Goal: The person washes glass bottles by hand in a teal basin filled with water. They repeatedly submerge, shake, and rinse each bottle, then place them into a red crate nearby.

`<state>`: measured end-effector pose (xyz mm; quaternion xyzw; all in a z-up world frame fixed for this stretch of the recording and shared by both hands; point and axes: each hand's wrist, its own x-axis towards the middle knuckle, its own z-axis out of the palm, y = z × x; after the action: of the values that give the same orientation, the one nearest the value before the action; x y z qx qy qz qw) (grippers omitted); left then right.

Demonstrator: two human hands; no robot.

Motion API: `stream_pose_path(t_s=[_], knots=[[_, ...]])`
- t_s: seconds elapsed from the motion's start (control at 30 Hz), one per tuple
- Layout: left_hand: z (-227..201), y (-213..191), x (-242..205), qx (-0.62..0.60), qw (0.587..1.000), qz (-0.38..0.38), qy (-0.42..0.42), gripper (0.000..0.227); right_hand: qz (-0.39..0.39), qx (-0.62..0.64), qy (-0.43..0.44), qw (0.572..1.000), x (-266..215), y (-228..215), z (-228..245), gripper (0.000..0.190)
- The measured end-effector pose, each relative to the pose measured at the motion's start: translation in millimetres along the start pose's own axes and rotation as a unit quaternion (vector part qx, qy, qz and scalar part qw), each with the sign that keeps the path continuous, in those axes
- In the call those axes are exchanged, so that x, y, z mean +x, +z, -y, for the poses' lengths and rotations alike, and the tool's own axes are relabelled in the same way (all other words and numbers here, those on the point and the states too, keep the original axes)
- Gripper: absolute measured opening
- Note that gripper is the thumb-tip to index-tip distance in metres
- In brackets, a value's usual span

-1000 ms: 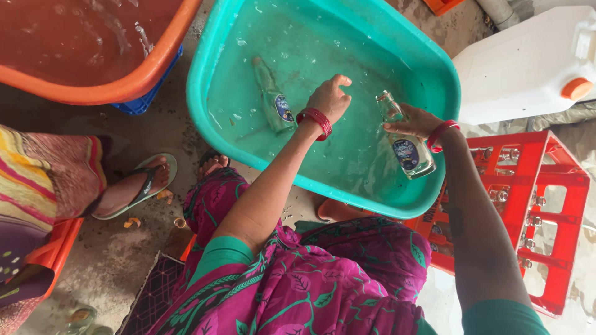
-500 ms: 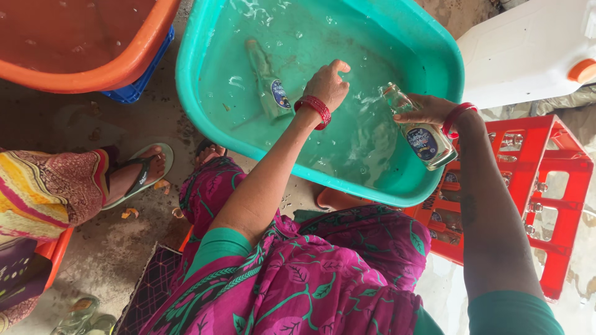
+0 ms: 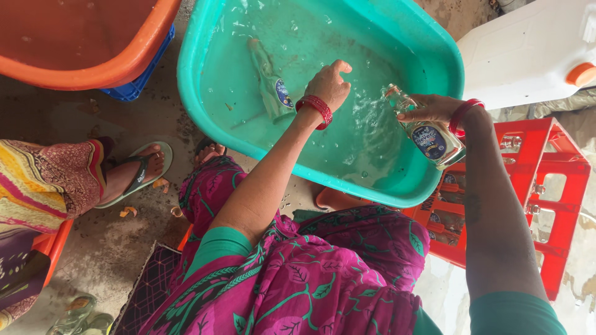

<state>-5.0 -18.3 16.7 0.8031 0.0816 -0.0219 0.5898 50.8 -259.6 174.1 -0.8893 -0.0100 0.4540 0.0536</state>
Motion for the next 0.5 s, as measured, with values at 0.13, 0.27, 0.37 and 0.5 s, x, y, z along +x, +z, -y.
stream_pose_path(t_s=[0.13, 0.27, 0.37, 0.5], knots=[[-2.3, -1.6, -1.0, -0.003, 1.000, 0.004, -0.004, 0.036, 0.002, 0.004, 0.007, 1.000, -0.3, -2.2, 0.4, 0.092], [-4.2, -2.6, -1.8, -0.001, 1.000, 0.007, -0.009, 0.036, 0.007, -0.005, 0.014, 1.000, -2.0, -3.5, 1.2, 0.094], [-4.8, -3.7, -2.0, -0.005, 1.000, 0.009, -0.015, 0.036, 0.008, -0.006, 0.025, 1.000, -4.0, -4.2, 5.1, 0.096], [-5.4, -3.6, -2.5, -0.003, 1.000, 0.008, -0.011, 0.037, 0.014, -0.003, 0.036, 0.999, -9.4, -3.4, 10.0, 0.098]])
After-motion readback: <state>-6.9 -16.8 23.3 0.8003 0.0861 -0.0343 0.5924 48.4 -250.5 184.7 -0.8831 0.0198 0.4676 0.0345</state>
